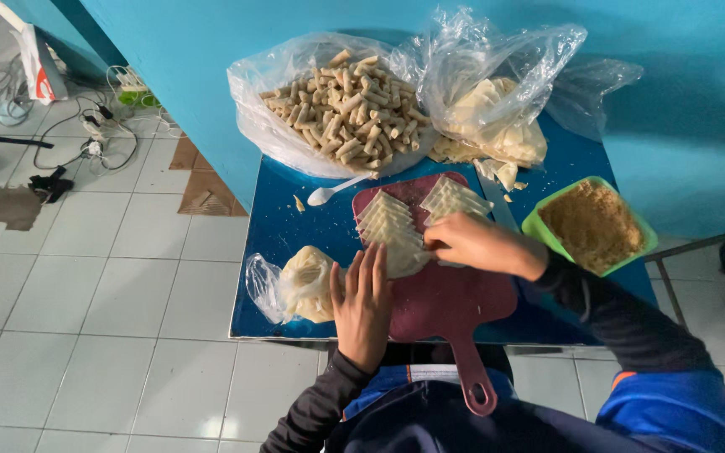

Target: The person shapes pieces of dough on a pink paddle board, pinching and folding the dough closed over filling taken from a green container. Shaped dough pieces accumulate on the board next to a large bag of already shaped pieces.

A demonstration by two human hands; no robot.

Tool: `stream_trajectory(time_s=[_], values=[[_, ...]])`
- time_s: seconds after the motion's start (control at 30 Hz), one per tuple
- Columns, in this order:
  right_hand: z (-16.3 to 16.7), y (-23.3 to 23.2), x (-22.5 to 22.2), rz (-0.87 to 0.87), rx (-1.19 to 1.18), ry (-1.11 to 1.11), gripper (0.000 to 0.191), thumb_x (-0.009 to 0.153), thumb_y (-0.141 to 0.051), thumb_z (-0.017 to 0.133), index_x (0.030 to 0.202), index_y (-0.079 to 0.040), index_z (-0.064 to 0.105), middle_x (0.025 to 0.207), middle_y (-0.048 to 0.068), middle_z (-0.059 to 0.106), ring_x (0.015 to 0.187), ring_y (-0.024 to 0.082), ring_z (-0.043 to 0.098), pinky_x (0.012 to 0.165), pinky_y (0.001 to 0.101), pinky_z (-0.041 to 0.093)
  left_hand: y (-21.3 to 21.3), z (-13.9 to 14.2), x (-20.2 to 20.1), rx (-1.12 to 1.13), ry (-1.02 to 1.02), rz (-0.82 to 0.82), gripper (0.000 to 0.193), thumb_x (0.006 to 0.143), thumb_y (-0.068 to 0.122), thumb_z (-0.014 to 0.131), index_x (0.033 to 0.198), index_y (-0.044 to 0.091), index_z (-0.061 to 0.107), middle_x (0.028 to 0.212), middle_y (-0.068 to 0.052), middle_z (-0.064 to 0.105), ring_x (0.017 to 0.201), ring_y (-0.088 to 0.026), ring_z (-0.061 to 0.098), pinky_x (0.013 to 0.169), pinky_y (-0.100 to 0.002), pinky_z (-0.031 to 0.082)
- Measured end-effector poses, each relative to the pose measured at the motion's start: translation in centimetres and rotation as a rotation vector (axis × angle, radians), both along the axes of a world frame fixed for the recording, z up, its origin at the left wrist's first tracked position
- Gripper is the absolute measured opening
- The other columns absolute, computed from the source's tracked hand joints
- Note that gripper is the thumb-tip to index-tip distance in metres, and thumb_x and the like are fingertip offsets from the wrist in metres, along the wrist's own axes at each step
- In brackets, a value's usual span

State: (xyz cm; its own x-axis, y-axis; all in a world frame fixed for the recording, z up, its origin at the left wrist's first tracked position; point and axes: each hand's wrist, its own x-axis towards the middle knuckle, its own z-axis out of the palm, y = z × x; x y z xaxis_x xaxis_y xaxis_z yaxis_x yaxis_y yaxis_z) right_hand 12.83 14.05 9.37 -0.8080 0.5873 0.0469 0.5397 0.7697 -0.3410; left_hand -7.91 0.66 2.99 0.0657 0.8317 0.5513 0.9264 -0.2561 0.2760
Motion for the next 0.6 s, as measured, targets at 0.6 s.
stream_trajectory(time_s=[0.6], values=[[-3.6,-5.2,4.9,-0.487,0.347,0.217,0.033,0.086,0.003,0.061,0.119,0.0,0.061,0.105,0.015,0.06,0.095,0.038,0.064,0.075,0.0437,0.053,4.3,-0.4,5.4,-0.056,-0.021,-0.257,0.026,0.09,0.017,0.067,0.114,0.008,0.065,0.106,-0.007,0.06,0.102,-0.027,0.06,0.087,-0.041,0.048]])
